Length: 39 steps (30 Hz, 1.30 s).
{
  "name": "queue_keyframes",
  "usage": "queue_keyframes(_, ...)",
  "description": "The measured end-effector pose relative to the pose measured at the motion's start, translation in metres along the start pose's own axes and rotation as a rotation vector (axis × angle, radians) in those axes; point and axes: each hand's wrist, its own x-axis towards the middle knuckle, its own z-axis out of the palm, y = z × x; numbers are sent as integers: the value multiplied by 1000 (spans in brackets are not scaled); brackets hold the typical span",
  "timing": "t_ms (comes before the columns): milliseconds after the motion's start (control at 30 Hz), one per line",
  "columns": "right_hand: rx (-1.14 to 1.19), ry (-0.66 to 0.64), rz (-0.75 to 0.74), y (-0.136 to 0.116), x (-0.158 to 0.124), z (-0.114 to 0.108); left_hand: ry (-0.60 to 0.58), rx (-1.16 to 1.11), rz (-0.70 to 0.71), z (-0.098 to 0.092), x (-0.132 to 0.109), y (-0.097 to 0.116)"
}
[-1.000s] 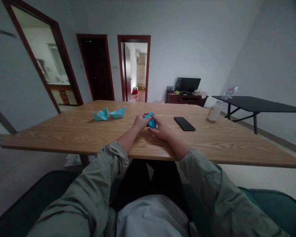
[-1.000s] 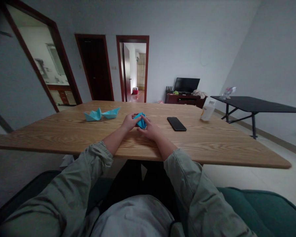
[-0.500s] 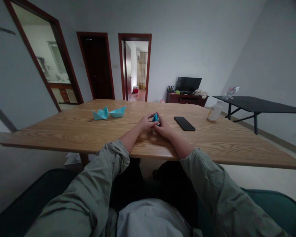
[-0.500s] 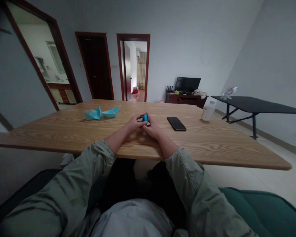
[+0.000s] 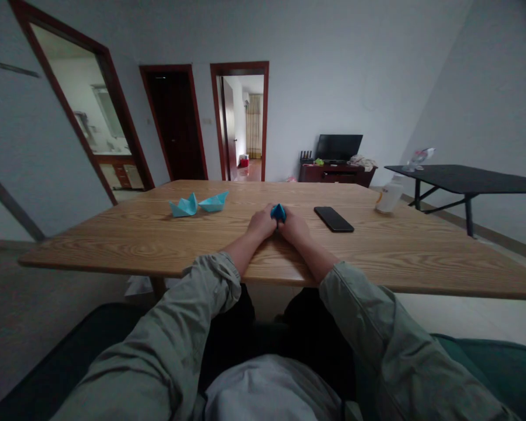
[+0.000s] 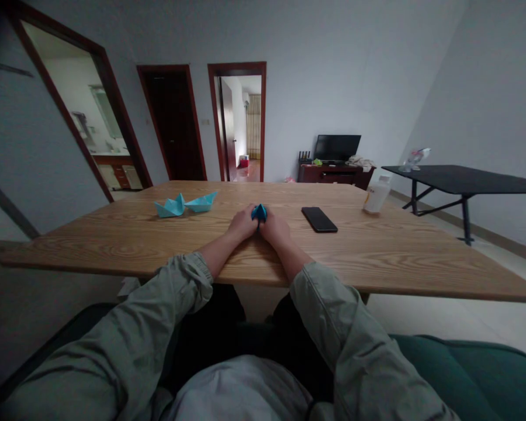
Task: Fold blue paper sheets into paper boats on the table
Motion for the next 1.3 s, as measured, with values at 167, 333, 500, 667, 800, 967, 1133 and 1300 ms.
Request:
queue_keyframes(167,-54,-87,-92,12,7,3,-108,79,-1,-11,5,-16)
queue_keyframes(333,-203,-386,-309,43,0,5,-410,78,32,-35,-5,-54)
queue_keyframes(500,-204,-468,-317,51,-3,6,-404,136,4,-42,-13,-71)
queue_keyframes(667,-142,-374,-354,42,0,1,-430,73,29,-38,-1,-61)
queue_keyframes(800,-102,-326,-267,36,-3,-6,-443,83,-19,-42,4,-52)
queue_keyframes(967,-34,-308,-215,33,-5,-13,-455,125,14,-43,3,-50)
queue_keyframes(1133,25,-422,-256,35,-5,-17,-476,234,257,-44,-1,-46)
queue_keyframes(1300,-38,-526,-340,39,-4,-18,-733,336,246,-56,-7,-35)
